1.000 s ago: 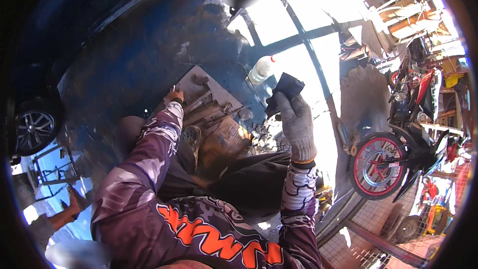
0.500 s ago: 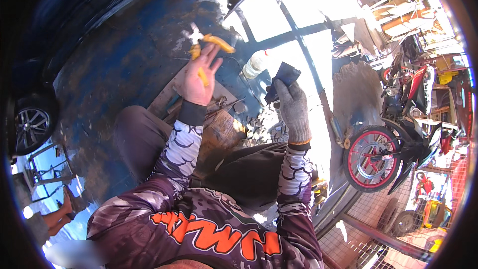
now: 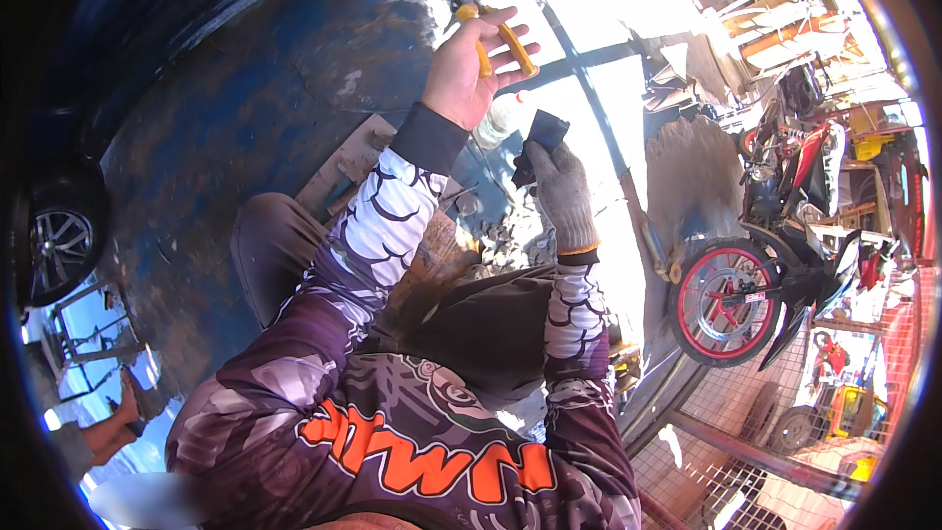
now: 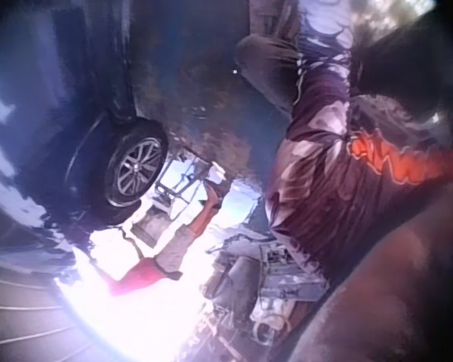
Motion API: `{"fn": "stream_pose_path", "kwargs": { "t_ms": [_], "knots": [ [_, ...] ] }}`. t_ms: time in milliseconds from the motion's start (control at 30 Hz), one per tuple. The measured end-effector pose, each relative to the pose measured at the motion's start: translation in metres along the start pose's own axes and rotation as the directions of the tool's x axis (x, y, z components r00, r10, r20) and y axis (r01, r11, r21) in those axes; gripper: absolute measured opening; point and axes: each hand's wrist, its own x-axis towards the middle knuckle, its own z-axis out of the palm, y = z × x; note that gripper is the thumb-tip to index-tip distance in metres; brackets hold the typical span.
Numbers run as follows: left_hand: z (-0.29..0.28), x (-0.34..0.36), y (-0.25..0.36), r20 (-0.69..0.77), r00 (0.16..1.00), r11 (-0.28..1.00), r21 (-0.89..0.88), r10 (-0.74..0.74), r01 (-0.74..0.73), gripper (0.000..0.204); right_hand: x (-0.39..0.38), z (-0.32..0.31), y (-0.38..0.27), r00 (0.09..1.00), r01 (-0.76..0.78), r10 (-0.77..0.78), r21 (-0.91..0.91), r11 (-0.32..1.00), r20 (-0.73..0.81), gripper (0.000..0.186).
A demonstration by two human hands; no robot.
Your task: The person walks through a workshop and sits on the floor under a car. They use pliers and a hammer to work on a metal part of the car's undercarriage, repeatedly adjusting and striking the component.
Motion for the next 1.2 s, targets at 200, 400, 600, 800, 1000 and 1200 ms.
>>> {"fn": "stream_pose_path", "kwargs": {
  "t_ms": [200,400,600,800,1000,1200],
  "knots": [
    [0.003,0.01,-0.007,-0.011,0.999,0.999,-0.017,0.031,-0.031,0.037,-0.002,-0.002,-0.003,0.999,0.037,-0.037,0.026,0.999,0.007,0.029],
    [0.014,0.018,-0.02,-0.073,0.995,0.992,-0.096,0.071,-0.077,0.039,-0.001,-0.009,-0.001,0.993,0.113,-0.112,-0.059,0.992,0.023,0.03],
    [0.019,0.029,-0.032,-0.081,0.991,0.953,-0.276,0.104,-0.123,0.047,0.001,-0.017,0.0,0.994,0.108,-0.108,-0.012,0.994,0.027,0.029],
    [0.019,0.033,-0.03,0.001,0.999,0.923,-0.384,0.034,-0.031,0.049,0.0,-0.019,0.001,0.993,0.111,-0.111,0.01,0.994,0.042,0.028],
    [0.019,0.03,-0.026,0.023,0.998,0.913,-0.405,0.059,-0.044,0.044,0.0,-0.019,0.009,0.99,0.136,-0.136,-0.004,0.991,0.045,0.03],
    [0.017,0.032,-0.025,0.159,0.987,0.896,-0.442,0.035,0.04,0.038,0.001,-0.02,0.008,0.989,0.146,-0.146,-0.03,0.989,0.028,0.031]
  ]
}}
